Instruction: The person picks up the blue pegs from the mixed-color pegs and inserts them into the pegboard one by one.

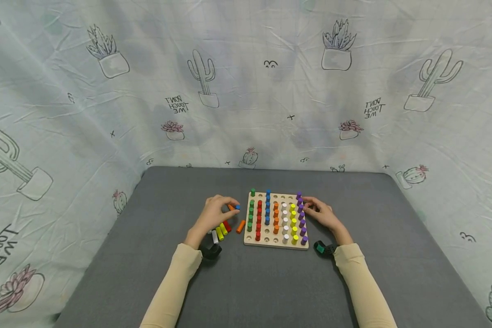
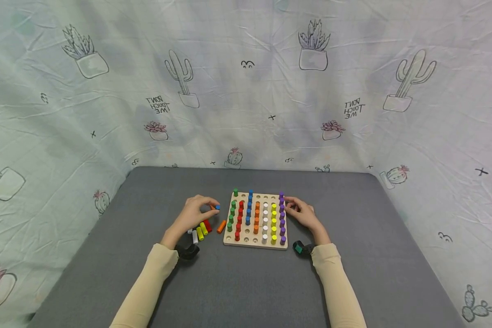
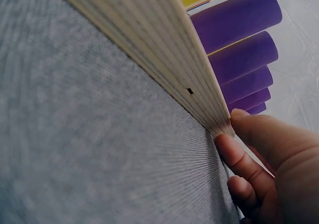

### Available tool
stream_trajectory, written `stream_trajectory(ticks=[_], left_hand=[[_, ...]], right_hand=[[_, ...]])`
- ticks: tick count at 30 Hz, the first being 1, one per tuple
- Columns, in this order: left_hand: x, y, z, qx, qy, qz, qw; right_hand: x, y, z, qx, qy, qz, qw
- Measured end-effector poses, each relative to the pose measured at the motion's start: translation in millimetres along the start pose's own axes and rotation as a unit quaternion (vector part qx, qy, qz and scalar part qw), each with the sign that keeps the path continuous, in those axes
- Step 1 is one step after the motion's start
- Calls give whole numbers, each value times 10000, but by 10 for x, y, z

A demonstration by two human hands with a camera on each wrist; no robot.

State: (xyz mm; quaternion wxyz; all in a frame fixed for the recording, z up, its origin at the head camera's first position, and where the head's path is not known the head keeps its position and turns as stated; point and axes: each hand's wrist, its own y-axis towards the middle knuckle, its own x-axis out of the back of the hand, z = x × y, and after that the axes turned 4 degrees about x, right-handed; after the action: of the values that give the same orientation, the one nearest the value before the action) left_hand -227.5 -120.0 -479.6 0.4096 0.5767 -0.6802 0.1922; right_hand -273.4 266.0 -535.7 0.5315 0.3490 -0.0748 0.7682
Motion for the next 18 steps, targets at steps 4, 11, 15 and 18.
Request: stream_trajectory(ticks=[4,11,15,18], left_hand=[[-22,13,-48,-52,-115,63,9999],[-50,45,-122,-270,-234,77,9993],[-68,62,-170,-324,-273,81,9991],[-82,69,-205,-326,-351,109,9988]], right_hand=[[47,-25,212,40,178,97,9998],[125,-31,400,-161,510,386,9978],[132,-23,378,-214,559,440,9972],[135,-22,370,-229,583,464,9970]])
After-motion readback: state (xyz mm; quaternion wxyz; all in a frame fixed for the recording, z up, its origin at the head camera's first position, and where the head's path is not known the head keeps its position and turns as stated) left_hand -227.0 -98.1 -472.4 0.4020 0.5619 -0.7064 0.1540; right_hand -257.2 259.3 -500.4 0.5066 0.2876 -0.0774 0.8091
